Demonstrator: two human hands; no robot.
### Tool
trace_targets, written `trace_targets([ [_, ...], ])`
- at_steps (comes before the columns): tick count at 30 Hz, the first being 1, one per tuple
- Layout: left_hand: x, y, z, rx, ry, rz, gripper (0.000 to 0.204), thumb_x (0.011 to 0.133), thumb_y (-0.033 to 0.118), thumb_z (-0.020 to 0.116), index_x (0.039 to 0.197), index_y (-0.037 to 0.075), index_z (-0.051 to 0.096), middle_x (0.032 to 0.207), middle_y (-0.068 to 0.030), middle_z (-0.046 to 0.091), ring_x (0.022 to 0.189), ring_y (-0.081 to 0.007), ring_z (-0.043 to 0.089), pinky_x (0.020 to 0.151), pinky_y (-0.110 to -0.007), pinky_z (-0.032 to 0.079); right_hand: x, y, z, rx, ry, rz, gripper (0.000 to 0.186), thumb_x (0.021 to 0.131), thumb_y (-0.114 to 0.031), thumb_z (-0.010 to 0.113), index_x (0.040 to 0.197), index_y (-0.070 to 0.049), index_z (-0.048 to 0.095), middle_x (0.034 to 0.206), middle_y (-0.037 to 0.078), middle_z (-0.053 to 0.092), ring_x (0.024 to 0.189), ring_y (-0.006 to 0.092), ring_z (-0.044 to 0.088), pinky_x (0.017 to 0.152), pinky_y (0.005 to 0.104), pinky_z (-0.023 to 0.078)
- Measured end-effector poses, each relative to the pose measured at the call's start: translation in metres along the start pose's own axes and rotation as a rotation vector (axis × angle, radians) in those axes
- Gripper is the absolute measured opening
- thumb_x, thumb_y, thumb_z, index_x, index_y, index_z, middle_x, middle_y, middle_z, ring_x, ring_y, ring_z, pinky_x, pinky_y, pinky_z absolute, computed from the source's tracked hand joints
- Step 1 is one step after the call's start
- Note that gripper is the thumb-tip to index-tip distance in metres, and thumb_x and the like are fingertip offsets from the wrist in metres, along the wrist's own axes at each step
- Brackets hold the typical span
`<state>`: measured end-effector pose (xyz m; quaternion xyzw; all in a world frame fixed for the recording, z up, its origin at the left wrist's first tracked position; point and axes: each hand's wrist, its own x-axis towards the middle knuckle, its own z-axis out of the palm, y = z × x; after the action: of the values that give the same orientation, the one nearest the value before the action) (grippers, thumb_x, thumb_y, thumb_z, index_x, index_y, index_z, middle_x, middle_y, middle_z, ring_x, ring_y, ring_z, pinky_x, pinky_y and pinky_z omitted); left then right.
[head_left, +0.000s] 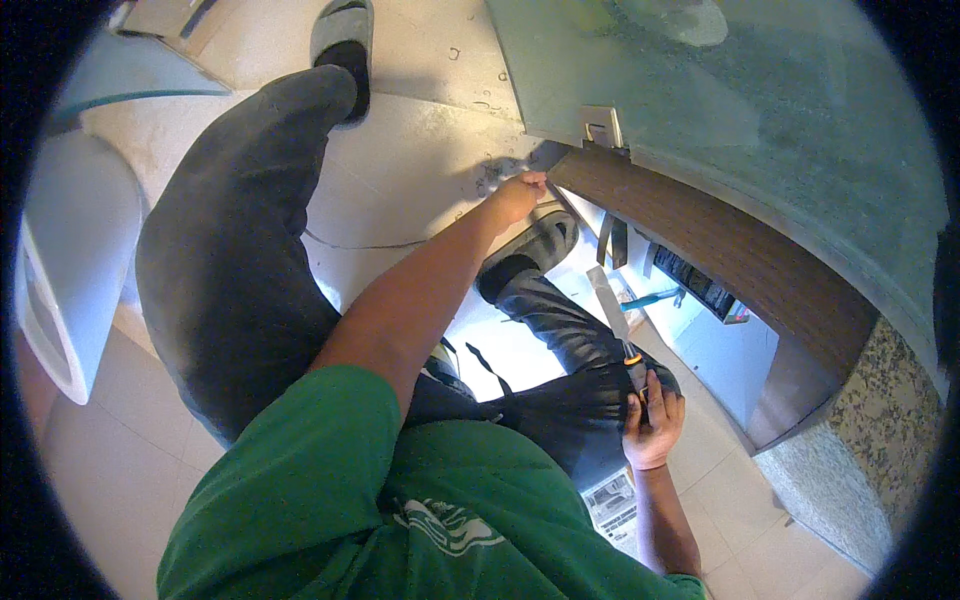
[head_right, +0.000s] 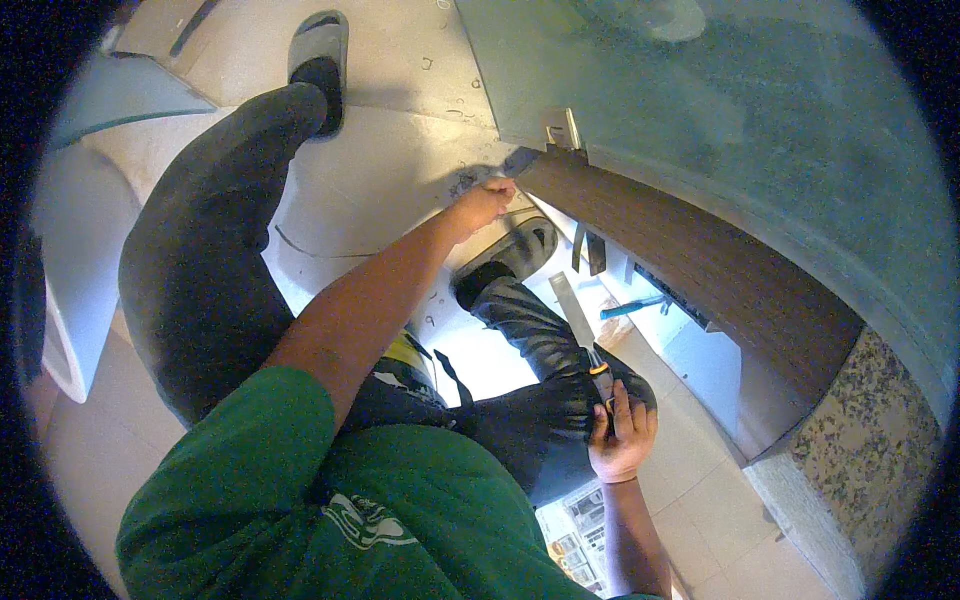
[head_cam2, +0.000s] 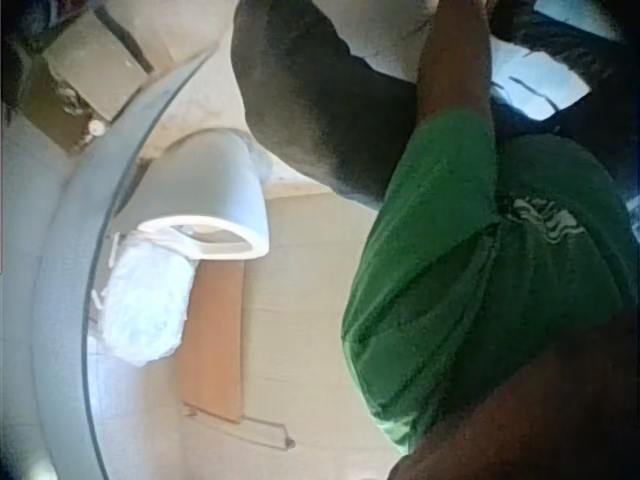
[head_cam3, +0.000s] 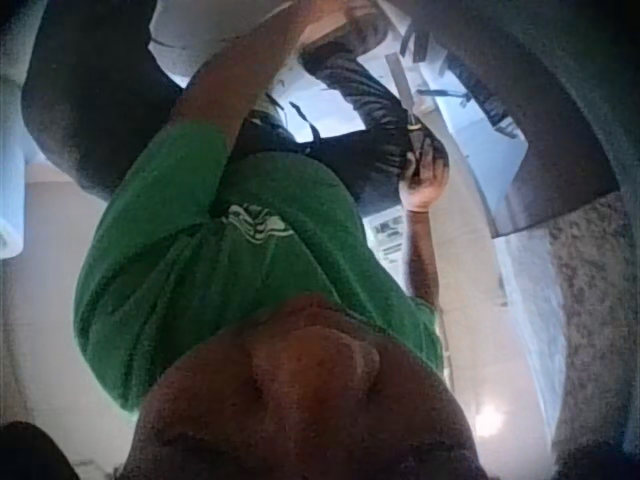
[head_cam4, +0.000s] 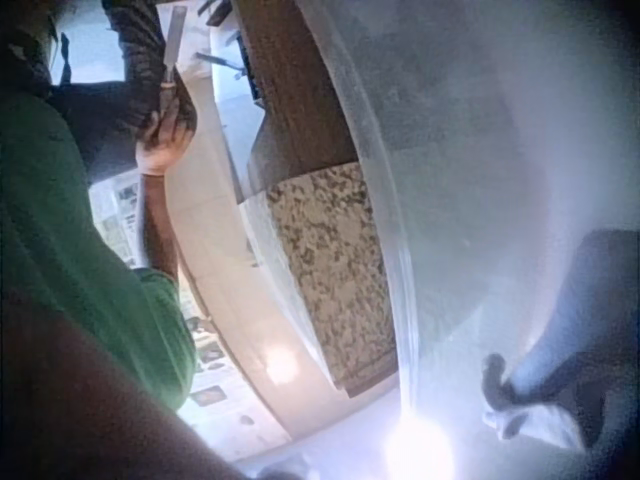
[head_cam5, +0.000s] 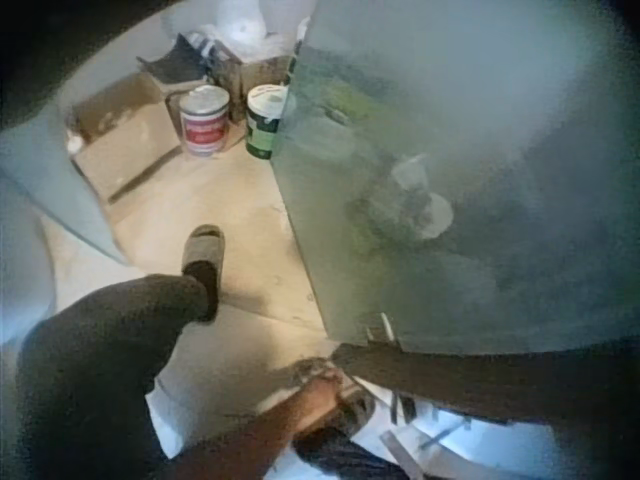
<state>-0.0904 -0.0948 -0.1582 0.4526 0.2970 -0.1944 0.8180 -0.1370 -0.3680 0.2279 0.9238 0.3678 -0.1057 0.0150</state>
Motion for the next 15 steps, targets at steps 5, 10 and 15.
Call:
trace_targets([
  [5, -0.006, 0.019, 0.016, -0.316, 0.103, -0.122, 0.033, 0.102, 0.037, 0.064, 0.125, 0.014, 0.063, 0.12, -0.0011, 0.07, 0.106, -0.0236, 0.064, 0.088, -0.04, 0.049, 0.001, -0.004, -0.002, -0.011, 0.003, 0.022, 0.043, 0.093, -0.02, 0.07, 0.131, -0.001, 0.065, 0.093, 0.017, 0.062, 0.083, 0.0384, 0.057, 0.077, 0.0494, 0.047],
  [10, 0.001, 0.027, 0.017, -0.217, 0.188, -0.117, 0.032, 0.098, 0.036, 0.069, 0.121, 0.013, 0.068, 0.11, -0.0002, 0.074, 0.099, -0.0229, 0.067, 0.084, -0.039, 0.052, 0.002, -0.001, -0.001, -0.01, -0.027, 0.001, 0.044, 0.093, -0.02, 0.07, 0.132, 0.0, 0.063, 0.096, 0.018, 0.063, 0.085, 0.0398, 0.059, 0.079, 0.0508, 0.049],
  [15, -0.018, 0.037, 0.03, 0.145, 0.402, 0.168, 0.036, 0.098, 0.03, 0.066, 0.126, 0.008, 0.069, 0.113, -0.0126, 0.076, 0.099, -0.0281, 0.071, 0.09, -0.039, 0.055, 0.01, -0.004, -0.002, 0.017, -0.029, -0.017, 0.044, 0.093, -0.018, 0.07, 0.133, 0.0, 0.063, 0.097, 0.018, 0.064, 0.086, 0.0401, 0.06, 0.08, 0.0513, 0.049],
])
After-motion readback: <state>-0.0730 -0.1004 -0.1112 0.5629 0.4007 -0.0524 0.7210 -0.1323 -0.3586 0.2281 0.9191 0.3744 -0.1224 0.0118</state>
